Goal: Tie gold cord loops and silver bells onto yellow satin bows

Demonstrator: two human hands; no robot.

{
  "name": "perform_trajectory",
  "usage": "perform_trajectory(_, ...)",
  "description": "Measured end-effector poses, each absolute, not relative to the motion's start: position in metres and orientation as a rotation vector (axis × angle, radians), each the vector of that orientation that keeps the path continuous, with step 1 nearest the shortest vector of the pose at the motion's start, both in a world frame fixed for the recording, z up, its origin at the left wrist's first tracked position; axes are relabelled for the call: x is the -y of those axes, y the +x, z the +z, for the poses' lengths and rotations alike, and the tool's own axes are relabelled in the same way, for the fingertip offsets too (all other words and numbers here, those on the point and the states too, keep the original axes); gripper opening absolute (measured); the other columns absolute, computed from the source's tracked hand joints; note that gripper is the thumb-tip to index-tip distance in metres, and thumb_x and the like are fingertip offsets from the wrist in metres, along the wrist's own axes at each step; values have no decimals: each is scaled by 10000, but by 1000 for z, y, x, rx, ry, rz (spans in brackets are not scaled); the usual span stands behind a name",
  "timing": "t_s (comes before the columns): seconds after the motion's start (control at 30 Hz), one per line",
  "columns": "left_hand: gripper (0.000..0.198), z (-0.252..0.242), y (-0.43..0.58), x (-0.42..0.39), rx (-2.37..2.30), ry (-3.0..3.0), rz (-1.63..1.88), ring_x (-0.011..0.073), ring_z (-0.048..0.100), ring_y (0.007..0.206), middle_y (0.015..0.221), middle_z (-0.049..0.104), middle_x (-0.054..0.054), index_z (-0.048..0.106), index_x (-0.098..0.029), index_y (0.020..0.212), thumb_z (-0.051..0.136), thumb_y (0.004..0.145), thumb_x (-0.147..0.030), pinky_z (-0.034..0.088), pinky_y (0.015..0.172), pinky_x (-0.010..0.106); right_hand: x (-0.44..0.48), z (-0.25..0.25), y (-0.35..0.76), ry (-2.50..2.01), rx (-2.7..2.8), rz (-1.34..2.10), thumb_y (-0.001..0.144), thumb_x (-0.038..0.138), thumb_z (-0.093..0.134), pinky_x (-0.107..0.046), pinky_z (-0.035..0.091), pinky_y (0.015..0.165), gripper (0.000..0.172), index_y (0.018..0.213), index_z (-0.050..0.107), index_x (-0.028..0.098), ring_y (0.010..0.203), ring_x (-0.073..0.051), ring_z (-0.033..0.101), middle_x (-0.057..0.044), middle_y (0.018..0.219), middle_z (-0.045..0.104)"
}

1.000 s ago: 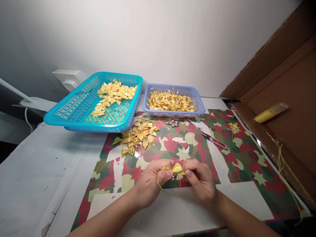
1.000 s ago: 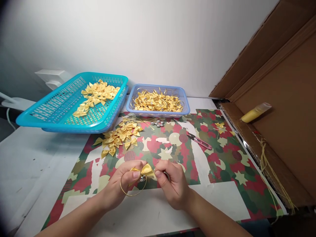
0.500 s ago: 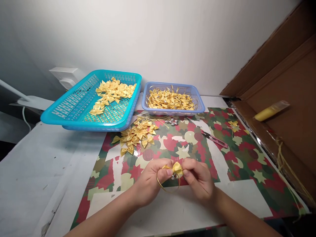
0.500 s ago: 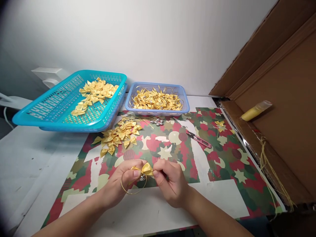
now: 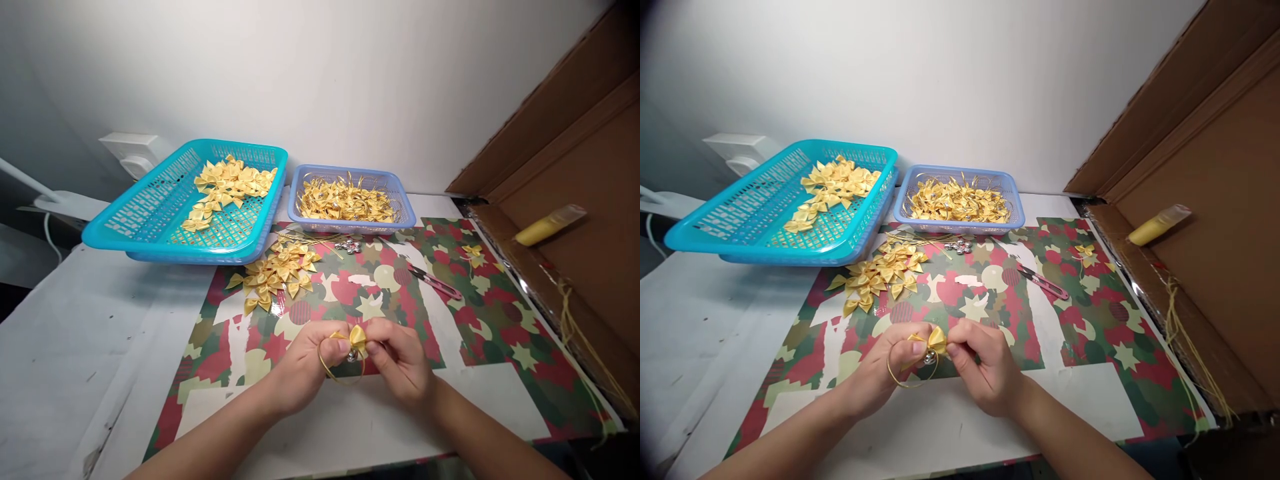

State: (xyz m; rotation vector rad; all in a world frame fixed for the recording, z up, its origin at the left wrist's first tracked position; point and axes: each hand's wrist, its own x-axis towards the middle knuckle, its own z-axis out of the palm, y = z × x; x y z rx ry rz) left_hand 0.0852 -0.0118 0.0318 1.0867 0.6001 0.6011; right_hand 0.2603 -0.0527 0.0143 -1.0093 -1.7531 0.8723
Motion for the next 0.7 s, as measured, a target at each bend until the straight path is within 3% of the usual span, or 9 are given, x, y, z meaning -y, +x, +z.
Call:
perform_trajectory(0.37, 422, 29, 86, 13, -585, 1066, 586, 98, 200, 555, 584, 264, -59, 327, -195, 584, 536, 825, -471, 160, 511, 258, 51, 18, 255, -996, 1710, 921, 934, 170, 452, -220, 330, 549, 94, 889, 505, 234, 564, -96, 389, 50, 649, 434)
perform_trajectory(0.7, 332, 30, 86, 9, -605, 954, 536, 104, 233, 547, 551, 284, -55, 333, -197, 546, 515, 753, -381, 171, 524, 276, 47, 14, 255, -903, 1746, 806, 919, 85, 445, -218, 329, 538, 166, 874, 531, 219, 571, -97, 377, 42, 640, 429)
